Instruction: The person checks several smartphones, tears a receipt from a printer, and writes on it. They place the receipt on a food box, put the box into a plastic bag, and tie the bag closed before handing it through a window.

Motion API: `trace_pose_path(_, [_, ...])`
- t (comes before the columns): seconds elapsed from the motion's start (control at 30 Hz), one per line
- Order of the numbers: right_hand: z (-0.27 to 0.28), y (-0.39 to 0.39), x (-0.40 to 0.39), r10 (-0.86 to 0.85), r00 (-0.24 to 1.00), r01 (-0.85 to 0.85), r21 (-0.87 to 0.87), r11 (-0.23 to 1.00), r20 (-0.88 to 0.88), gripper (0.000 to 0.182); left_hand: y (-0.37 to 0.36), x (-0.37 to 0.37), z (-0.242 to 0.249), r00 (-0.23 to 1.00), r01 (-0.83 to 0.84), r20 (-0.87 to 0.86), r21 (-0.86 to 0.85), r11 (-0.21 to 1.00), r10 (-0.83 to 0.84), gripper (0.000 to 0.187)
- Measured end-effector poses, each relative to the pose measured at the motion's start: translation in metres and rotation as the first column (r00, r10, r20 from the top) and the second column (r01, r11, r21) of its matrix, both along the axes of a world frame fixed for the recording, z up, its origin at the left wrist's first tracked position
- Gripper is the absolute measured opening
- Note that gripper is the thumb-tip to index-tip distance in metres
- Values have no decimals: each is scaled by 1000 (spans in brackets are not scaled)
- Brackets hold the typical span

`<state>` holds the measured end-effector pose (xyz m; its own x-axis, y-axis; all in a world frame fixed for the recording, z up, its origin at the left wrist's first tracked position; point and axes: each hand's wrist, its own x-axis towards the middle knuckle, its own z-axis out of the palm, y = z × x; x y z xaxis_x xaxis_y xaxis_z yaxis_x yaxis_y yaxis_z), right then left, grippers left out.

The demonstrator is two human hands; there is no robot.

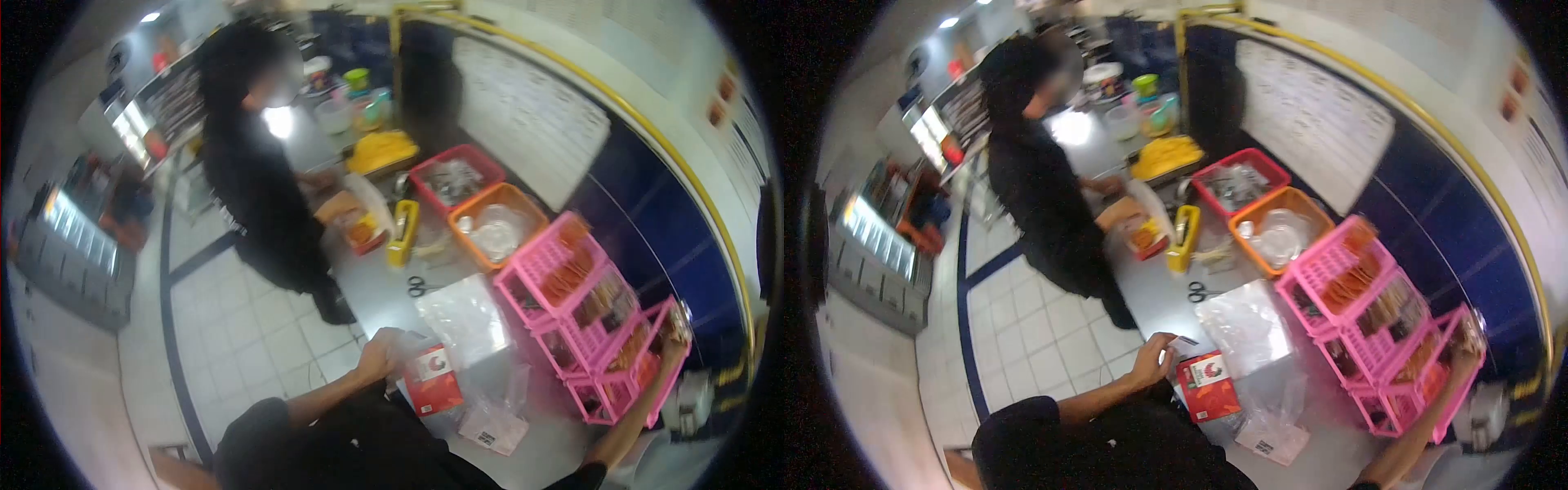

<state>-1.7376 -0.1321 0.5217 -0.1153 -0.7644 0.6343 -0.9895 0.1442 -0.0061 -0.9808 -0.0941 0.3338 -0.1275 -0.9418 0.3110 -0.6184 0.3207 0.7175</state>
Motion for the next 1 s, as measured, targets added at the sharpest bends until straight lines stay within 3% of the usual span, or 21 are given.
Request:
trace_pose_path(0.03, [5, 1, 9, -215, 957, 211, 39, 977, 197, 32, 15, 7, 1, 999, -32, 8, -56, 998, 33, 23])
trace_pose_path(0.07, [33, 7, 56, -676, 651, 648, 211, 731, 345, 35, 16, 12, 0, 998, -54, 6, -123, 991, 55, 22])
trace_pose_path(0.1, [62, 10, 103, -671, 664, 643, 205, 738, 331, 35, 20, 16, -1, 998, -67, -9, -117, 991, 66, 22])
trace_pose_path(0.17, [114, 3, 190, -289, 914, 302, -4, 953, 284, 36, 27, 23, -1, 982, -154, -84, 169, 973, 170, 21])
trace_pose_path(0.23, [124, -20, 234, 14, 972, 34, -200, 979, 235, 32, 24, 29, -14, 986, -138, -73, 112, 984, 147, 20])
trace_pose_path(0.27, [135, -30, 281, 119, 936, -68, -161, 985, 332, 29, 20, 32, -22, 988, -139, -57, 39, 989, 141, 20])
trace_pose_path(0.33, [149, -55, 384, 294, 829, -254, -147, 956, 477, 20, 12, 38, -26, 990, -84, -104, 129, 988, 98, 26])
trace_pose_path(0.37, [160, -68, 432, 243, 718, -320, 0, 947, 652, 16, 5, 41, -25, 990, -62, -118, 132, 989, 78, 26])
trace_pose_path(0.4, [147, -90, 464, 390, 760, -376, -137, 916, 520, 19, -1, 43, -25, 989, -40, -135, 133, 990, 58, 27])
trace_pose_path(0.43, [140, -113, 494, 440, 731, -442, -130, 888, 521, 23, -5, 46, -29, 990, -22, -137, 114, 993, 38, 27])
trace_pose_path(0.47, [120, -150, 513, 452, 652, -502, -101, 859, 609, 26, -10, 49, -31, 990, 4, -139, 114, 993, 12, 27])
trace_pose_path(0.53, [117, -182, 575, 413, 274, -670, -137, 730, 868, 30, -15, 55, -33, 987, 36, -158, 124, 992, -16, 27])
trace_pose_path(0.6, [61, -236, 610, 515, 437, -681, -103, 725, 738, 34, -15, 59, -34, 990, 80, -125, 128, 988, -64, 26])
trace_pose_path(0.67, [41, -218, 636, 476, 658, -479, -162, 862, 583, 37, -19, 66, -33, 991, 118, -83, 125, 985, -108, 26])
trace_pose_path(0.73, [52, -162, 645, 423, 587, -456, -150, 877, 691, 32, -16, 68, -34, 986, 145, -91, 58, 988, -139, 18])
trace_pose_path(0.8, [23, -99, 642, 451, 504, -442, -228, 867, 737, 26, -14, 74, -42, 982, 162, -106, 73, 984, -154, 19])
trace_pose_path(0.87, [-26, -28, 633, 289, 483, -367, -109, 924, 826, 21, -9, 77, -44, 984, 174, -73, 148, 973, -165, 19])
trace_pose_path(0.93, [-70, 48, 625, -33, 397, -194, 119, 974, 917, 20, -3, 76, -55, 979, 195, -87, 132, 972, -185, 15])
trace_pose_path(0.97, [-98, 83, 620, -108, 429, -120, 175, 977, 897, 19, -3, 77, -60, 969, 241, -113, 233, 942, -220, 13])
trace_pose_path(1.0, [-128, 123, 614, -192, 452, -41, 235, 971, 871, 19, -3, 70, -55, 974, 225, -65, 107, 968, -219, 13])
